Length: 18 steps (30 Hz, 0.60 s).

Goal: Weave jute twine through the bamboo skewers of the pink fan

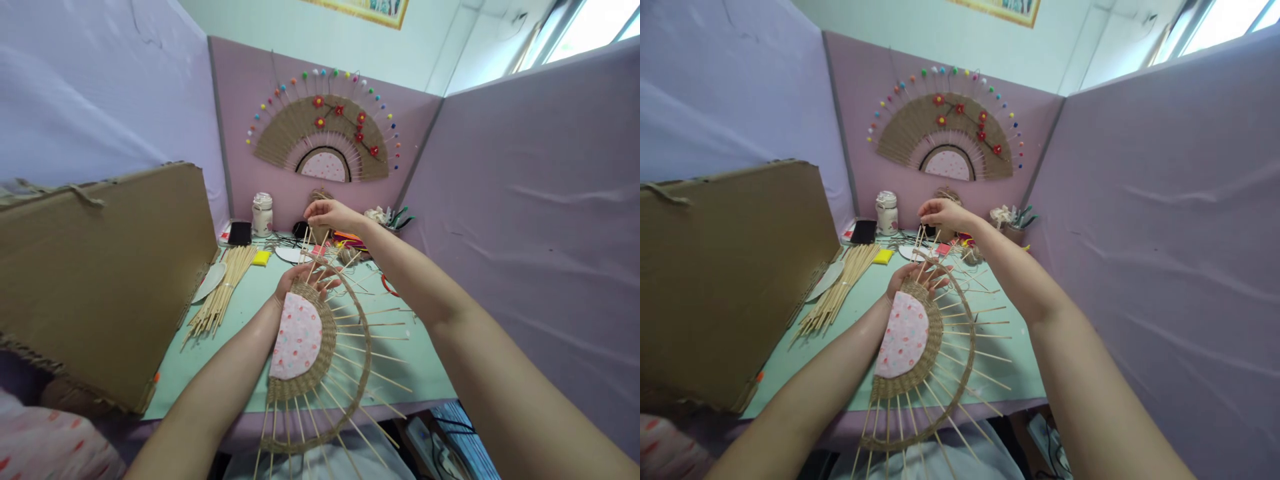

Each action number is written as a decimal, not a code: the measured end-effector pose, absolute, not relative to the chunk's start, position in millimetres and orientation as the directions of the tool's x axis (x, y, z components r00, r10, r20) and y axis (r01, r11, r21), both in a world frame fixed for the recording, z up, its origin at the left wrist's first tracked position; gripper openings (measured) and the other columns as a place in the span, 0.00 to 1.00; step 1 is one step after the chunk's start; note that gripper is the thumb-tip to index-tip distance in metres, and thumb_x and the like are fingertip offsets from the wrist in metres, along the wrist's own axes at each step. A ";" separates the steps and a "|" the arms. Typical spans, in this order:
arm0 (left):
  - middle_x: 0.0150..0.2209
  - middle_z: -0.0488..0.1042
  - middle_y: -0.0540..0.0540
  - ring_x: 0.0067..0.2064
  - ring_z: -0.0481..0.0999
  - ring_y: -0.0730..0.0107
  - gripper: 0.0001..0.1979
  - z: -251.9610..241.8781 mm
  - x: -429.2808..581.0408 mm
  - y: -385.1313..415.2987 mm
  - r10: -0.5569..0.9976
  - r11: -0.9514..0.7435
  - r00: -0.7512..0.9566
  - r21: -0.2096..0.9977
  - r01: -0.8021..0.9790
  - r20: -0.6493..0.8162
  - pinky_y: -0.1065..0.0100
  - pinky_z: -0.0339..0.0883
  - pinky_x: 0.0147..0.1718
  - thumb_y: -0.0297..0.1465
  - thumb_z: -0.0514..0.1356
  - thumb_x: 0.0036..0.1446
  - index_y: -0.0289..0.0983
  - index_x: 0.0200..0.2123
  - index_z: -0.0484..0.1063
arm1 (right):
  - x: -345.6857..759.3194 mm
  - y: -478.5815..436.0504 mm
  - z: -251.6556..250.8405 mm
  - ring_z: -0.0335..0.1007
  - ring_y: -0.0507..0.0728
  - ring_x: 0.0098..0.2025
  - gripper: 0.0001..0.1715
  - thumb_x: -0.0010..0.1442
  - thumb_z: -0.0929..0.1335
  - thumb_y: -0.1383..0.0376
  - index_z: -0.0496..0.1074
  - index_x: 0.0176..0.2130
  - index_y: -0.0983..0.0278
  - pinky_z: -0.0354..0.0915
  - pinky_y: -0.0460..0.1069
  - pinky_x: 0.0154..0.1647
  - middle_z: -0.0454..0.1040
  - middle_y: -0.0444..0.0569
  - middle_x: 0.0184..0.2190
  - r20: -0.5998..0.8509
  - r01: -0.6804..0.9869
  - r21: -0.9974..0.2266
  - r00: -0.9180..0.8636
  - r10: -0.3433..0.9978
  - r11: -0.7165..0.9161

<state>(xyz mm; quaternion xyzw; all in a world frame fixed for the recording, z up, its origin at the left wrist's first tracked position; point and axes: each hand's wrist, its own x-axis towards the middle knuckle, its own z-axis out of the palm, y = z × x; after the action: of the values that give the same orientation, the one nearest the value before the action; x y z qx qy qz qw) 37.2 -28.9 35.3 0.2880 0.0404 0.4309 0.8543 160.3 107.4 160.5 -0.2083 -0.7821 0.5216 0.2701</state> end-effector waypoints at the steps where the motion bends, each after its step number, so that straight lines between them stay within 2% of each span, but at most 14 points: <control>1: 0.54 0.70 0.37 0.50 0.73 0.51 0.17 35.3 37.2 -28.8 0.755 0.464 0.628 0.525 -0.714 0.187 0.64 0.69 0.34 0.32 0.55 0.54 0.36 0.47 0.71 | 160.1 109.1 157.4 0.63 0.44 0.24 0.15 0.44 0.74 0.67 0.70 0.34 0.67 0.60 0.40 0.25 0.70 0.39 0.23 0.199 0.041 -0.935 -0.761 0.617 0.351; 10: 0.56 0.68 0.36 0.49 0.74 0.51 0.16 38.9 39.5 -30.7 0.762 0.458 0.626 0.542 -0.704 0.169 0.65 0.70 0.33 0.33 0.55 0.54 0.35 0.46 0.72 | 148.0 115.5 137.6 0.63 0.45 0.22 0.11 0.45 0.74 0.69 0.71 0.30 0.67 0.60 0.40 0.22 0.70 0.41 0.21 0.014 0.184 -0.943 -0.810 0.586 0.276; 13: 0.55 0.68 0.36 0.51 0.72 0.50 0.17 39.4 39.6 -30.9 0.755 0.465 0.634 0.545 -0.698 0.168 0.63 0.70 0.34 0.35 0.55 0.56 0.35 0.47 0.71 | 141.7 114.5 136.1 0.64 0.46 0.22 0.09 0.44 0.74 0.69 0.71 0.28 0.68 0.60 0.41 0.23 0.71 0.41 0.20 -0.055 0.282 -0.899 -0.832 0.552 0.336; 18: 0.53 0.70 0.34 0.53 0.71 0.48 0.22 40.5 41.7 -30.0 0.783 0.449 0.608 0.555 -0.700 0.132 0.53 0.69 0.41 0.44 0.52 0.60 0.37 0.51 0.69 | 139.3 115.5 140.2 0.64 0.46 0.22 0.09 0.44 0.74 0.67 0.72 0.27 0.68 0.61 0.41 0.25 0.72 0.40 0.20 -0.101 0.342 -0.826 -0.871 0.480 0.448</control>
<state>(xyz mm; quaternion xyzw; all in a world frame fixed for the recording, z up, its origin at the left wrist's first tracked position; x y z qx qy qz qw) 41.7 -30.0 40.5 0.2903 0.0716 0.4372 0.8482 139.3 115.5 140.2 -0.2426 -0.8475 0.4662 0.0740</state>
